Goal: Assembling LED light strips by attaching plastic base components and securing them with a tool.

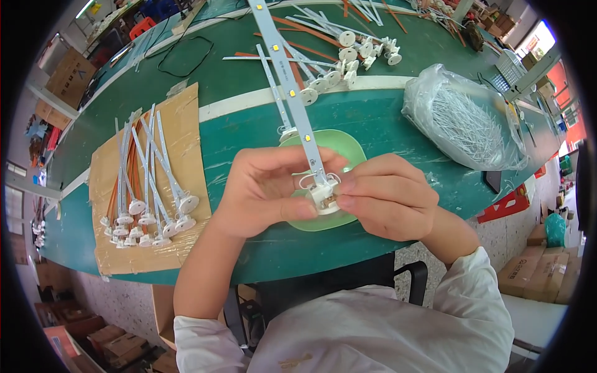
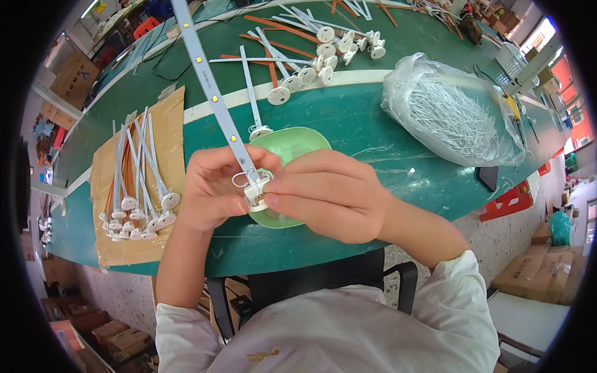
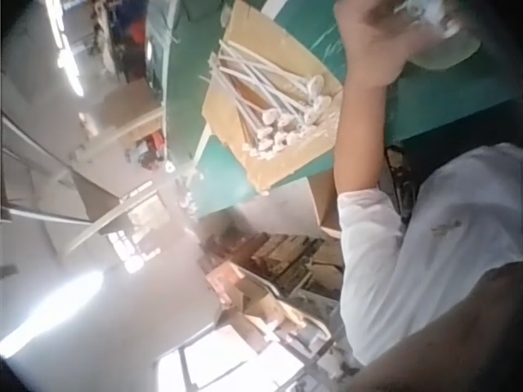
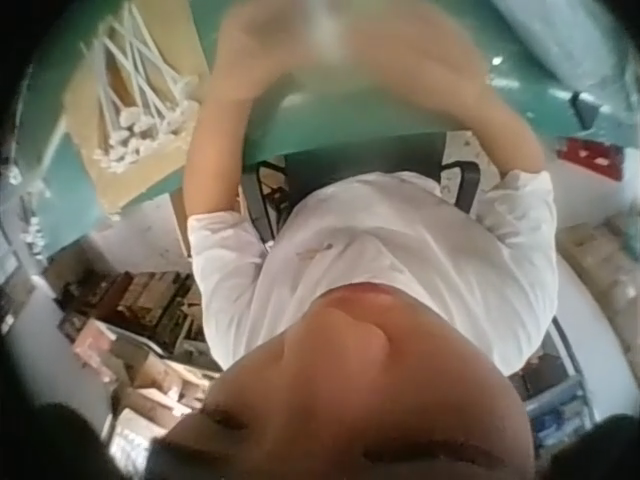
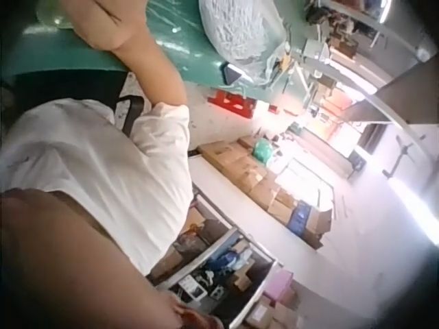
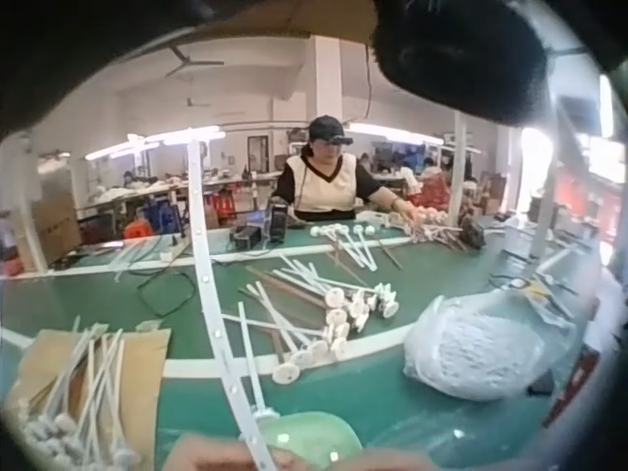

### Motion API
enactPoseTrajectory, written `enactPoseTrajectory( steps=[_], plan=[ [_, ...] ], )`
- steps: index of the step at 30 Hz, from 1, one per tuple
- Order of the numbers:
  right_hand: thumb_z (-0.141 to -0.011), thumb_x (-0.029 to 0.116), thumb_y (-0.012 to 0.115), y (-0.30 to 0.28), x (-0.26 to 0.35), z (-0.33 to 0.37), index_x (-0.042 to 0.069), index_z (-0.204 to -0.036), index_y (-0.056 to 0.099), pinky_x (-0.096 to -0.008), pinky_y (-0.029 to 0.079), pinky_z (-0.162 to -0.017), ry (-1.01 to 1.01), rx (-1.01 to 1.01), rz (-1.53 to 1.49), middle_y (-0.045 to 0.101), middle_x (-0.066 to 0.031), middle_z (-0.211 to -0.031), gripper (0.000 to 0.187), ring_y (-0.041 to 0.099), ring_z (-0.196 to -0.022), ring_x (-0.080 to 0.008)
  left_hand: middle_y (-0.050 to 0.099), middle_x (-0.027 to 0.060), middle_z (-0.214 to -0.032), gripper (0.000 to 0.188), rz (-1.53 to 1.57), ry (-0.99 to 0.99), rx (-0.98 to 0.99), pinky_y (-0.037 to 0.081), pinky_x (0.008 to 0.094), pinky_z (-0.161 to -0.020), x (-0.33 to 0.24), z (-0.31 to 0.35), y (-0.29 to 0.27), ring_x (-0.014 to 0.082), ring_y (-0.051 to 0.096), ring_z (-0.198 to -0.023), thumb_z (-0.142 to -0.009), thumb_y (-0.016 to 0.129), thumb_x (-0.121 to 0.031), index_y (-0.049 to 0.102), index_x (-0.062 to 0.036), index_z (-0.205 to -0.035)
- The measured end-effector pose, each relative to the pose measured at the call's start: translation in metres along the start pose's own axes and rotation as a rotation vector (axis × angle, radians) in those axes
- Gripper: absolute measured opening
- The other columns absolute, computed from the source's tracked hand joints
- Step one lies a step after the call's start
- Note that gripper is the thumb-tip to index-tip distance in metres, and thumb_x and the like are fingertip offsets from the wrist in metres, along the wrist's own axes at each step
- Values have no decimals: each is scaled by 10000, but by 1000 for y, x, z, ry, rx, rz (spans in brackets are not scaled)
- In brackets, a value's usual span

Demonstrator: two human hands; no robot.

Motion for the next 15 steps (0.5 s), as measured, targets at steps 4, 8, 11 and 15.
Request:
enactPoseTrajectory(
  steps=[4, 8, 11, 15],
  plan=[
    [-718, -115, 738, 0, 2, 1, -15, -943, 683, -304, 548, -620, 10, -11, 10, 671, -133, -1014, 252, 665, -774, -259, 694, 160, -1143, 599, 56, -34, 30, 492, 419, -973, 5, 1, 2, 274, 646, -1087, -708, 900, -202, 654, 29, -1203],
    [-721, -123, 730, 2, 4, 1, 0, -964, 679, -298, 542, -618, 50, -22, -5, 669, -122, -1018, 277, 662, -775, -253, 698, 158, -1135, 592, 26, 4, 25, 492, 433, -962, 9, 5, 0, 285, 650, -1065, -707, 900, -233, 662, 18, -1186],
    [-729, -116, 732, -1, 6, 2, 13, -983, 676, -288, 539, -625, 64, -11, 1, 669, -116, -1027, 290, 661, -781, -248, 707, 154, -1110, 586, -15, 7, 39, 494, 442, -953, 6, 4, 4, 296, 650, -1069, -703, 901, -255, 667, 15, -1168],
    [-736, -102, 743, -3, 6, 1, 23, -989, 676, -283, 534, -626, 82, 0, 14, 670, -111, -1028, 290, 651, -757, -230, 712, 154, -1093, 578, -12, 11, 17, 496, 452, -950, 7, 4, 6, 307, 654, -1065, -703, 898, -263, 672, 11, -1158]
  ],
)
Point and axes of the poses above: each hand's wrist, its own z-axis away from the middle knuckle, its own y-axis out of the palm, x = y × z, the point moved 2 cm from there along -z, towards the middle knuckle
